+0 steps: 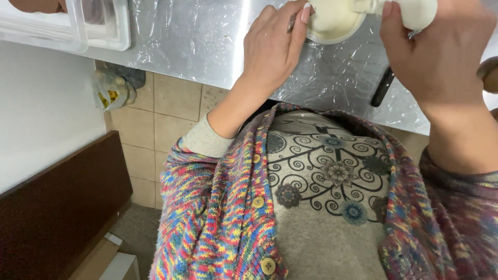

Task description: Dipping small chocolate cakes into white glaze and placing them on a surface.

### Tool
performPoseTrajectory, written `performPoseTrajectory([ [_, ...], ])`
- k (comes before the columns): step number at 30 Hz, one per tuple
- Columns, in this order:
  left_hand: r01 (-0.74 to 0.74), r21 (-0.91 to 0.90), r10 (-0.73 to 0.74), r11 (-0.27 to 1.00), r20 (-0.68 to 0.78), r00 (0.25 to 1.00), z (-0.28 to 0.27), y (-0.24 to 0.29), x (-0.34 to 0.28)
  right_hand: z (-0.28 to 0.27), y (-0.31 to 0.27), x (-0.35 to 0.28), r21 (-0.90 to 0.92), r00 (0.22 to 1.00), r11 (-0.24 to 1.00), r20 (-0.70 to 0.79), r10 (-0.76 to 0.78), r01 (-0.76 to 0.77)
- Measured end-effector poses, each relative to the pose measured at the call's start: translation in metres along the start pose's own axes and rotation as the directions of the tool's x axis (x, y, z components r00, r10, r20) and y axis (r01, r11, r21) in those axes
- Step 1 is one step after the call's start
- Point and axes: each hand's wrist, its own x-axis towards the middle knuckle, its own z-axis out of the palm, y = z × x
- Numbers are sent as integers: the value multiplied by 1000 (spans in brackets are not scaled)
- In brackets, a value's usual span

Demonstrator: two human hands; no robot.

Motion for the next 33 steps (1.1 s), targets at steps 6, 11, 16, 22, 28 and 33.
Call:
performPoseTrajectory([
  [6,18,52,-19,998,11,1000,6,-6,-2,-5,3,-10,291,993,950,19,116,-117],
  [11,-7,45,6,999,25,1000,5,-3,3,-20,-9,0,379,954,876,104,281,-299],
  [16,-49,43,50,998,-17,999,1,2,8,-25,-15,8,145,997,987,-23,71,-67],
  [22,-79,39,78,996,19,997,-7,13,16,-27,-16,7,88,999,996,-13,36,-35],
  [28,-33,5,32,999,32,999,-12,9,17,-15,-7,-1,38,997,996,-24,78,-77],
  [33,-75,84,72,994,31,997,-4,9,19,9,9,-6,126,998,990,-26,64,-60],
])
